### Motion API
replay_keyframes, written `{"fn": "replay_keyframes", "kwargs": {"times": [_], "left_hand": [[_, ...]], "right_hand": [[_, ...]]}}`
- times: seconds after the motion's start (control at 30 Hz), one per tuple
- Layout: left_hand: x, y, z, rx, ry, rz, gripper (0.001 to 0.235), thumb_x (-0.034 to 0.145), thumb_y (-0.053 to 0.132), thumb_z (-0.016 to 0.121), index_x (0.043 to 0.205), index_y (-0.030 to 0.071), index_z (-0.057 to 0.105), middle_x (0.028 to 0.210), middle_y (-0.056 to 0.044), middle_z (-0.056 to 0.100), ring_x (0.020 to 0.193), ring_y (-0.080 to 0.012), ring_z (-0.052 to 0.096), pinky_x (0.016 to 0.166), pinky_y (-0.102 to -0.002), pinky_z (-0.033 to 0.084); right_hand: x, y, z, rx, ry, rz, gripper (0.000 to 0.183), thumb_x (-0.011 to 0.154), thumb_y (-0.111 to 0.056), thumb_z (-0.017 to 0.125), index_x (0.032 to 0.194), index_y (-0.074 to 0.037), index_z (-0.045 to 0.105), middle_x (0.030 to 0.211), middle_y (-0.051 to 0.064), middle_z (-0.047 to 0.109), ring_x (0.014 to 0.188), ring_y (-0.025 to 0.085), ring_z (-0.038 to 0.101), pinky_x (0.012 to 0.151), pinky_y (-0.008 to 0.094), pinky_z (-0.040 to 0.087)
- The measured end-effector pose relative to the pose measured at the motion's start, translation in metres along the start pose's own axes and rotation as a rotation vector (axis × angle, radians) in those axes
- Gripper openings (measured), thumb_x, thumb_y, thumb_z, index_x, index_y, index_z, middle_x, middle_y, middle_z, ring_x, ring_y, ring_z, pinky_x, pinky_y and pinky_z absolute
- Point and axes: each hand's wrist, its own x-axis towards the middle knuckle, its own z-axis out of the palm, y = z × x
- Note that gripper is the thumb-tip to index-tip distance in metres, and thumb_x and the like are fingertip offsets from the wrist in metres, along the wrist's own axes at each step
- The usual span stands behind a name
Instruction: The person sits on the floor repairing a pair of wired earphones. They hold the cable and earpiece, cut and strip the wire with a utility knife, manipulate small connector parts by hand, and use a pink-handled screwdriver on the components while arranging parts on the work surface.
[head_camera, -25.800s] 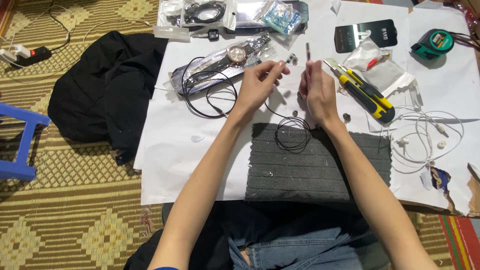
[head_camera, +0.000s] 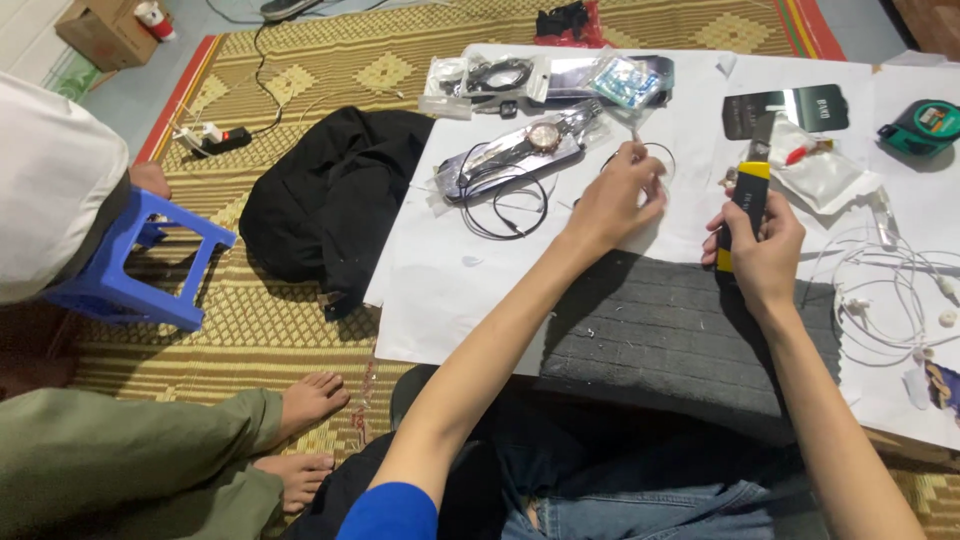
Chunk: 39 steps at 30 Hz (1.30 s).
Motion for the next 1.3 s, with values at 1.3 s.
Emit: {"fn": "replay_keyframes", "kwargs": {"times": [1.3], "left_hand": [[-0.041,-0.011,-0.025,-0.417,0.361,0.011,0.023,0.077,0.002,0.067,0.098,0.001,0.077,0.085,-0.007,0.077,0.062,-0.012,0.063,0.058,-0.021,0.052]], "right_hand": [[-0.002,0.001,0.001,-0.072,-0.015,-0.03,0.019,0.114,0.001,0.05,0.132,0.01,0.05,0.088,0.016,0.06,0.064,0.019,0.06,0.053,0.026,0.052]]}}
